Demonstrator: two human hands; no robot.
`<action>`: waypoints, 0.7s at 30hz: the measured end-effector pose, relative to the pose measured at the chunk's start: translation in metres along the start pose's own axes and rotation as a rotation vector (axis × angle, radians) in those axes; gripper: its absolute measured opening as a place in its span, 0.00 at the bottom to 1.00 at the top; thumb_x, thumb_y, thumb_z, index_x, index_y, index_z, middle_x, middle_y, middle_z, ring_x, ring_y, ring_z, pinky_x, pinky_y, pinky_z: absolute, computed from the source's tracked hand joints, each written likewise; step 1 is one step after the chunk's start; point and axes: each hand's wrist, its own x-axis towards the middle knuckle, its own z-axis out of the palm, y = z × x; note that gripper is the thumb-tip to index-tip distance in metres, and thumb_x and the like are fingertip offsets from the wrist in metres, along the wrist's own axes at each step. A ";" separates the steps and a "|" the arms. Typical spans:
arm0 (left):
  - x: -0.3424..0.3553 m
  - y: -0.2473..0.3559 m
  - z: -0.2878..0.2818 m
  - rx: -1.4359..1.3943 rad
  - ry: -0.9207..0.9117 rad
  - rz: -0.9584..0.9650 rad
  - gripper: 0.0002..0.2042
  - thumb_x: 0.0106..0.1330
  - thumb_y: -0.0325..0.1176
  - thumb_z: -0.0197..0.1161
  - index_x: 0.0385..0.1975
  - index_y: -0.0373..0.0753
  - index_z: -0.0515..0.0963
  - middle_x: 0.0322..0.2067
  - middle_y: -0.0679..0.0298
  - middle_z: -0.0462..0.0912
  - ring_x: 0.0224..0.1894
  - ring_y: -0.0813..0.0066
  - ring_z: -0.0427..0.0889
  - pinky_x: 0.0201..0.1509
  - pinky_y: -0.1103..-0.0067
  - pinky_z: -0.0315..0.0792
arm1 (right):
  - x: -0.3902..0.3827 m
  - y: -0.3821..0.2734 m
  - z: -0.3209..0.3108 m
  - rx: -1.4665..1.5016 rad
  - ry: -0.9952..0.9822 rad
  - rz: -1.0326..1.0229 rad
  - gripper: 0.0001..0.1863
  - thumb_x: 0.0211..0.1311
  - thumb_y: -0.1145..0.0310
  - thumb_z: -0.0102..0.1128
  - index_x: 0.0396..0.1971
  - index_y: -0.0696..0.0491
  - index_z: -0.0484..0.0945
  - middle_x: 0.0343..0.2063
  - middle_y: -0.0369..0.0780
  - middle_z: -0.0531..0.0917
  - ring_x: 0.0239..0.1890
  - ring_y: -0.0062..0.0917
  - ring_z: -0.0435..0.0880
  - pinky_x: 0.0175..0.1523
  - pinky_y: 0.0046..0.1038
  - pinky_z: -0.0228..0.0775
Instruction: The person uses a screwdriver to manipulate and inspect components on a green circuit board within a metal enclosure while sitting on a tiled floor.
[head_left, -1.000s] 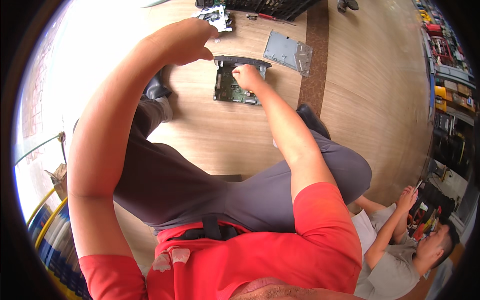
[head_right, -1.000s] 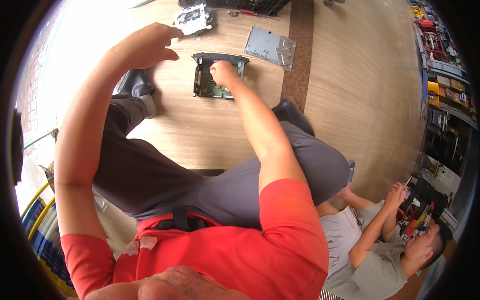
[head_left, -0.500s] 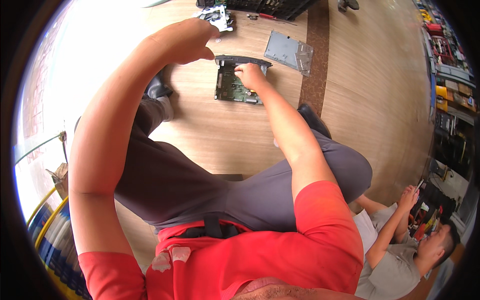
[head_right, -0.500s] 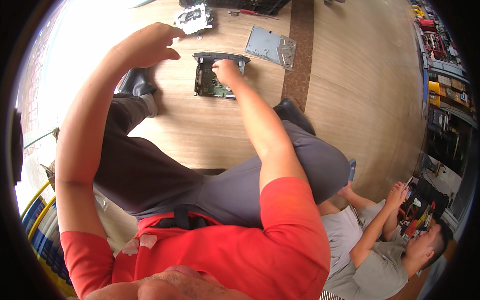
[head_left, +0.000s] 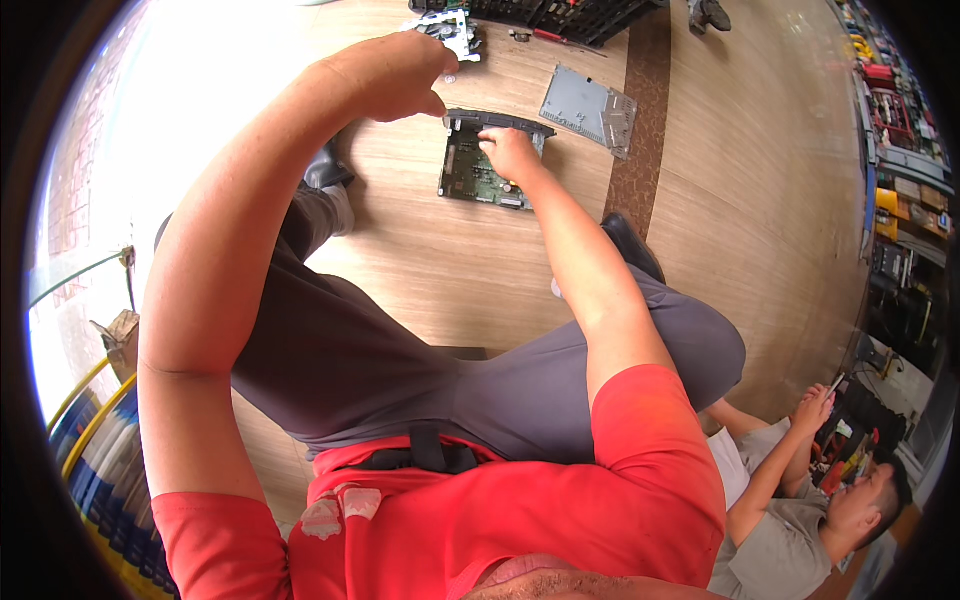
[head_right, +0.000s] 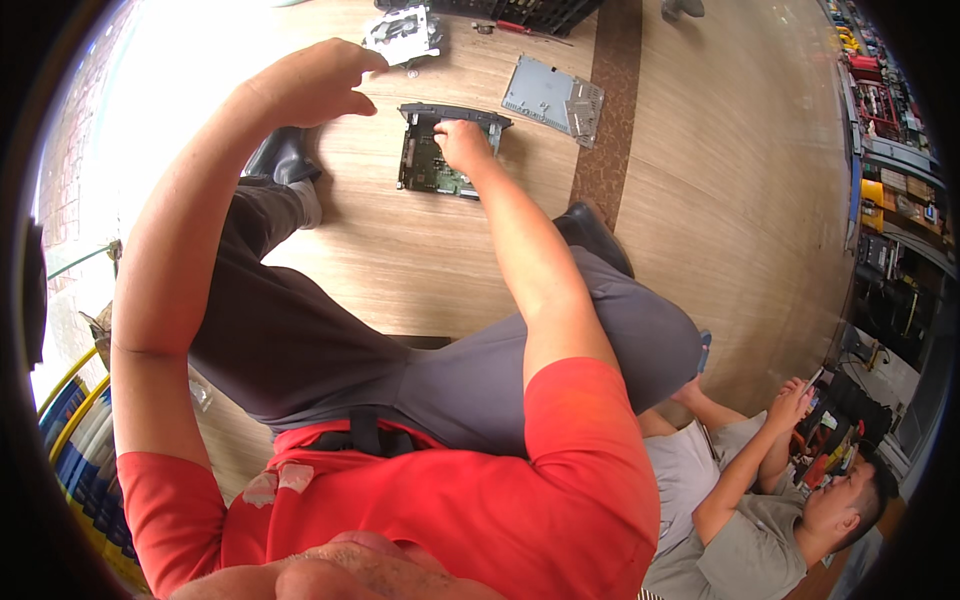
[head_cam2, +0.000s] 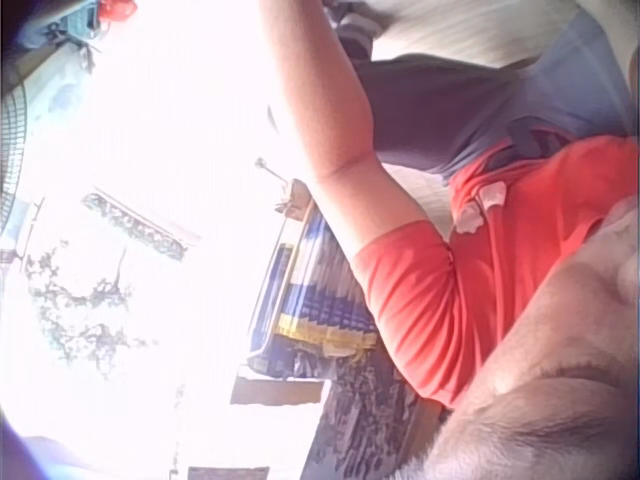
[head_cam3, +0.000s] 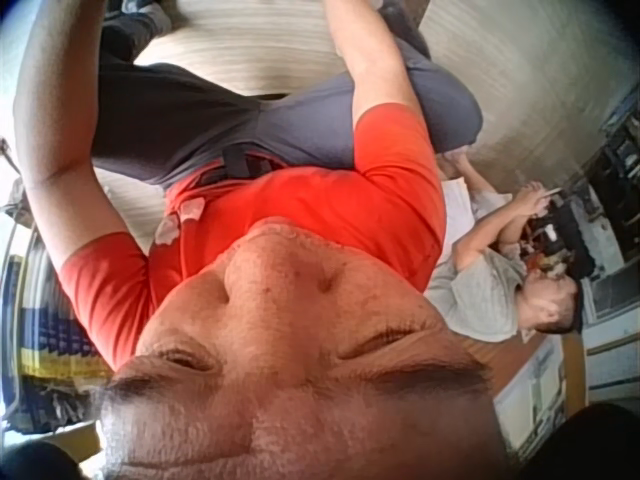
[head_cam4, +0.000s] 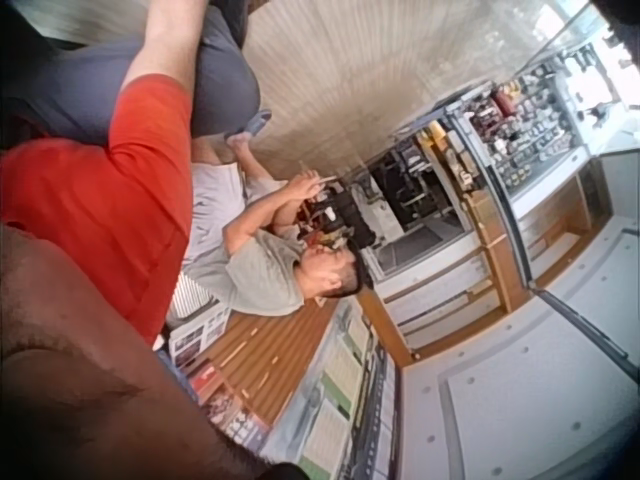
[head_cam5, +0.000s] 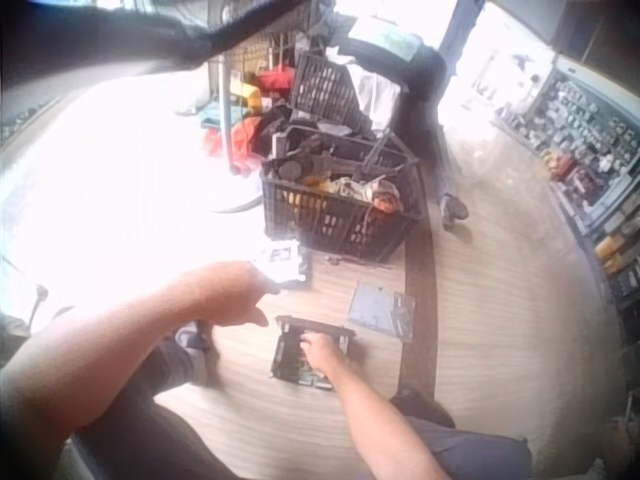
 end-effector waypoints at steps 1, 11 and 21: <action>0.001 0.002 -0.002 0.006 0.006 0.009 0.23 0.56 0.34 0.70 0.52 0.38 0.76 0.39 0.50 0.83 0.44 0.56 0.82 0.50 0.68 0.75 | 0.001 0.008 0.003 0.066 0.097 -0.096 0.13 0.57 0.61 0.62 0.36 0.52 0.85 0.35 0.49 0.84 0.41 0.43 0.83 0.50 0.39 0.75; -0.003 0.003 -0.003 0.004 0.001 -0.018 0.21 0.57 0.35 0.69 0.50 0.33 0.77 0.42 0.49 0.83 0.48 0.54 0.81 0.53 0.68 0.74 | 0.004 -0.004 -0.004 -0.083 -0.071 -0.007 0.13 0.57 0.63 0.61 0.37 0.53 0.84 0.36 0.49 0.84 0.42 0.42 0.83 0.50 0.37 0.75; -0.004 0.003 -0.007 0.015 -0.020 -0.005 0.22 0.56 0.35 0.69 0.49 0.32 0.77 0.41 0.49 0.83 0.47 0.54 0.81 0.52 0.69 0.74 | 0.004 0.008 0.001 -0.040 -0.012 -0.134 0.13 0.56 0.64 0.60 0.39 0.53 0.84 0.36 0.49 0.84 0.42 0.42 0.83 0.50 0.38 0.75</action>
